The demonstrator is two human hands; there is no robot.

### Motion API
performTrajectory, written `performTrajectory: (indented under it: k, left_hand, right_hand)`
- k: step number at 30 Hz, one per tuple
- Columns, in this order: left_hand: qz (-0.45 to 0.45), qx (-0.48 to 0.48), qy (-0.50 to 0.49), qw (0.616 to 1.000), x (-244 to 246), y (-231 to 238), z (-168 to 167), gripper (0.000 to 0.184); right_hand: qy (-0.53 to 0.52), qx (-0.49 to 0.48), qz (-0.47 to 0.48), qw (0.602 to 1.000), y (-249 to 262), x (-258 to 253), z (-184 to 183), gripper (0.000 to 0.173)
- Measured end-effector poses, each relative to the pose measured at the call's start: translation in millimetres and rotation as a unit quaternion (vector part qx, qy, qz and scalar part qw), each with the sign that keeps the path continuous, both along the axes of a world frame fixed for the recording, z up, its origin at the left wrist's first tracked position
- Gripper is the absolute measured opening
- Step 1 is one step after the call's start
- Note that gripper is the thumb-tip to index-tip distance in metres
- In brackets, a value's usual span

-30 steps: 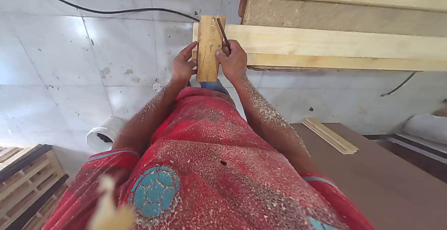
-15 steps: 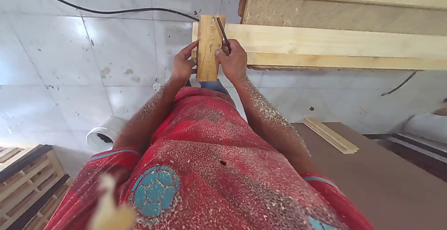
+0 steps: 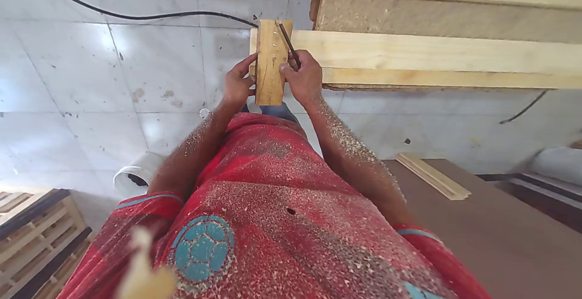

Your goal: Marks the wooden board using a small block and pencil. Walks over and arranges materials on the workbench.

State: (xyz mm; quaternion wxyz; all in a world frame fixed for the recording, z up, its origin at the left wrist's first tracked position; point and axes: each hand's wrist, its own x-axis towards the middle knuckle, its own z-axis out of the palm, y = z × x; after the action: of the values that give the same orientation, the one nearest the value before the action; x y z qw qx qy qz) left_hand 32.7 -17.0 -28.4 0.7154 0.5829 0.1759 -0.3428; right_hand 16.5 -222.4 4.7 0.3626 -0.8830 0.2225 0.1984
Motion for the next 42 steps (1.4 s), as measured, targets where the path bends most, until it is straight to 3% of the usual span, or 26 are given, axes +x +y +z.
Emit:
performTrajectory:
  k: [19,29,31,35,42]
  left_hand:
    - [-0.011,-0.01,-0.009,1.0,2,2,-2,0.055]
    - [0.092,0.0,-0.007,0.996,13,12,-4,0.051]
    - [0.078,0.003,-0.012,0.997,17,9,-4,0.054]
    - [0.017,0.051,-0.009,0.999,25,-7,-3,0.078]
    - [-0.061,0.171,-0.013,0.983,35,-26,-2,0.051]
  right_hand:
    - [0.0,-0.001,-0.005,1.0,1,0,0,0.041]
    - [0.001,-0.003,-0.011,1.0,3,-1,-1,0.041]
    - [0.004,-0.002,-0.011,1.0,3,-1,0,0.041]
    - [0.001,-0.014,-0.009,1.0,5,-1,0,0.04]
    - [0.001,-0.015,-0.005,1.0,5,0,2,0.04]
